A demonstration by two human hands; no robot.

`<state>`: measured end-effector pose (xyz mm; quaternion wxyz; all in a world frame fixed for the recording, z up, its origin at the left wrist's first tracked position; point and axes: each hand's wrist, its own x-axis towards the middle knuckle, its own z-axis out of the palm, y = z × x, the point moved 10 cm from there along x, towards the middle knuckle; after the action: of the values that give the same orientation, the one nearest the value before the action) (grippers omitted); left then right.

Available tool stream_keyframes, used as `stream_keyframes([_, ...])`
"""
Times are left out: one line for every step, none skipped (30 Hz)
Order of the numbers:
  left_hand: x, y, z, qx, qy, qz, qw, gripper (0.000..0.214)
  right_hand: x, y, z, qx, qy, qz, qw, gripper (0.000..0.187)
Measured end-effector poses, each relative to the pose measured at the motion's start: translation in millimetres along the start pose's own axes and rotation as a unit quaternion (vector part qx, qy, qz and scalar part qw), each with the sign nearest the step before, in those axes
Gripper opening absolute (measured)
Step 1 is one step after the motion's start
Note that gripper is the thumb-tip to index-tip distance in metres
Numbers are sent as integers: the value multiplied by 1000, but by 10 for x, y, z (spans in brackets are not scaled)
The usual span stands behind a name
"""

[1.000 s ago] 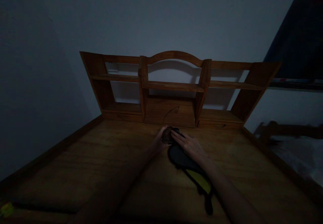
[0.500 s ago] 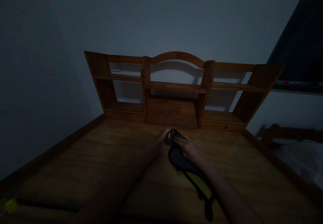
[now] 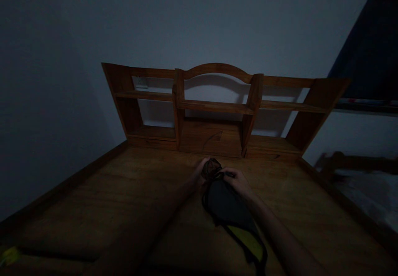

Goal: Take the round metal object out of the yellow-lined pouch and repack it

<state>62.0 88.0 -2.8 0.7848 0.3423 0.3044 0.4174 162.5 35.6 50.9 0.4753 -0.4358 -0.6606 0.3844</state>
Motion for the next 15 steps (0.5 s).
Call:
stream_keyframes([-7,9,3,-4,2,-1,1000,38,6,40,-53,34,23,16,999,21])
stream_keyframes([-18,22,3,-11,4,-3,1000,39,5,77,-101,70,44,31,996,18])
stream_keyframes([-35,40,3,-21,5,-6,1000,41,0,109,-143,107,63,46,991,17])
stream_keyframes([-54,64,0,-36,7,-7,999,42,-8,134,-175,142,76,59,985,18])
stream_keyframes([-75,92,-2,-53,6,-6,999,45,-16,143,-197,172,84,67,979,21])
stream_keyframes([-94,131,-8,-69,7,1,998,47,-23,136,-218,199,89,70,973,25])
stream_keyframes([-112,175,-19,-82,8,12,997,49,-27,116,-235,222,91,68,968,28])
stream_keyframes([-126,218,-32,-87,8,25,996,50,-29,90,-247,242,89,64,964,31])
stream_keyframes([-136,258,-52,-85,11,40,995,52,-29,67,-257,258,87,62,960,32])
stream_keyframes([-143,302,-80,-78,15,60,995,53,-29,50,-261,272,84,62,957,34])
stream_keyframes([-147,338,-106,-65,18,79,995,54,-29,37,-261,284,81,63,953,36])
stream_keyframes([-147,366,-129,-50,19,94,994,56,-28,28,-257,294,77,65,950,37])
stream_keyframes([-144,386,-143,-34,16,107,994,59,-26,22,-251,302,75,65,948,38])
stream_keyframes([-134,381,-138,-19,5,107,994,62,-24,19,-245,307,73,66,947,38])
stream_keyframes([-122,363,-126,-7,-9,100,995,67,-24,20,-245,308,75,66,946,38])
